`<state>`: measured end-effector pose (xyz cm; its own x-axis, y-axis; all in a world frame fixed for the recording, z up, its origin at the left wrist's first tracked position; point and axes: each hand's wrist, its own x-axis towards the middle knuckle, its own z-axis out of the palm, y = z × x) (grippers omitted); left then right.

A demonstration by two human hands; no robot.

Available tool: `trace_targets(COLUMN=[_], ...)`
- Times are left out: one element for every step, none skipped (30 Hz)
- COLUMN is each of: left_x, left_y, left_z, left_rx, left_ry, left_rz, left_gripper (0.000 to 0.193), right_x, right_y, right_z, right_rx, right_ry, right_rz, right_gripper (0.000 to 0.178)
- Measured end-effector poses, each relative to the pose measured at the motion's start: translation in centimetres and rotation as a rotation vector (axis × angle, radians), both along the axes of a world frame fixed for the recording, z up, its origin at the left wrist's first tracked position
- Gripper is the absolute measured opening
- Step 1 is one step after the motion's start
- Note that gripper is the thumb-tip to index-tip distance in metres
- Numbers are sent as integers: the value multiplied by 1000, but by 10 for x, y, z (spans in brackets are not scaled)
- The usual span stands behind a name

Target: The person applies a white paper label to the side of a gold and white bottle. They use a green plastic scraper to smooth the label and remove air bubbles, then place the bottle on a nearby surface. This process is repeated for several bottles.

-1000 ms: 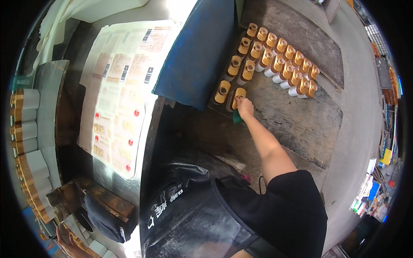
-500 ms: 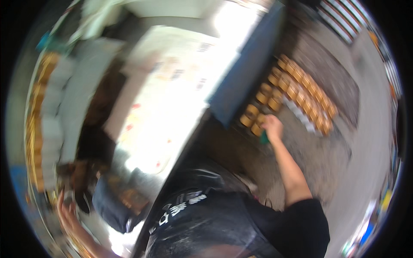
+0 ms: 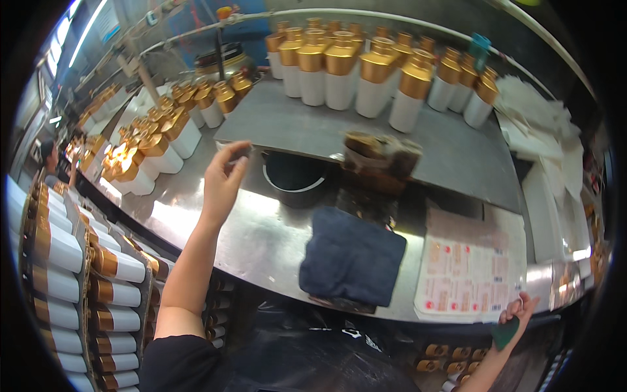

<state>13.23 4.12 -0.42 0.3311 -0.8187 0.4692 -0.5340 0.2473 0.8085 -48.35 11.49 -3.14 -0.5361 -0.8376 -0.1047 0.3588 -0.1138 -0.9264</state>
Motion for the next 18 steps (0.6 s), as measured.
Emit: trace_targets(left_x=[24, 47, 68, 87, 110, 138, 164, 180, 183, 188, 184, 188, 199, 212, 197, 196, 197, 204], left_y=[-10, -24, -46, -73, -100, -129, -153, -173, -193, -205, -215, -219, -229, -231, -234, -231, -222, -211], left_z=[-8, -14, -17, -18, -22, -30, -32, -32, -28, -26, -17, -11, -19, -28, -22, -18, -12, -10], left_rx=[-41, -93, -145, -126, -106, -47, 12, 69, 120, 204, 286, 371, 360, 354, 528, 560, 611, 612], left_ry=[1, -27, -58, -68, -75, -154, -240, -253, -263, -220, -172, -129, -146, -165, -231, -248, -204, -160], left_rz=[93, 157, 211, 236, 266, 362, 461, 511, 548, 574, 590, 623, 552, 496, 625, 625, 639, 670], left_gripper=[29, 32, 35, 41, 48, 60, 73, 85, 97, 101, 104, 107, 107, 107, 102, 97, 92, 87], right_x=[1, -26, -54, -42, -24, -16, -12, -16, -9, -2, 14, 31, 42, 42, 46, 53, 63, 76], right_y=[-5, -1, 3, 1, 0, -5, -8, -1, 3, 0, 2, -2, -9, -12, -12, -17, -21, -28], right_z=[8, -7, -20, -10, 6, 12, 12, 9, 14, 17, 25, 29, 34, 33, 32, 34, 38, 41], right_rx=[102, 38, -25, 22, 67, 49, 31, 22, 8, 8, 9, 15, 21, -4, -7, -28, -55, -60], right_ry=[-148, -214, -282, -246, -205, -189, -181, -194, -204, -207, -197, -195, -194, -163, -122, -151, -183, -175], right_rz=[-111, -40, 20, -98, -212, -256, -296, -73, 137, 152, 113, 91, 76, 147, 116, 159, 203, 169], right_gripper=[48, 48, 52, 50, 48, 49, 51, 49, 48, 40, 39, 38, 36, 34, 33, 32, 32, 32])
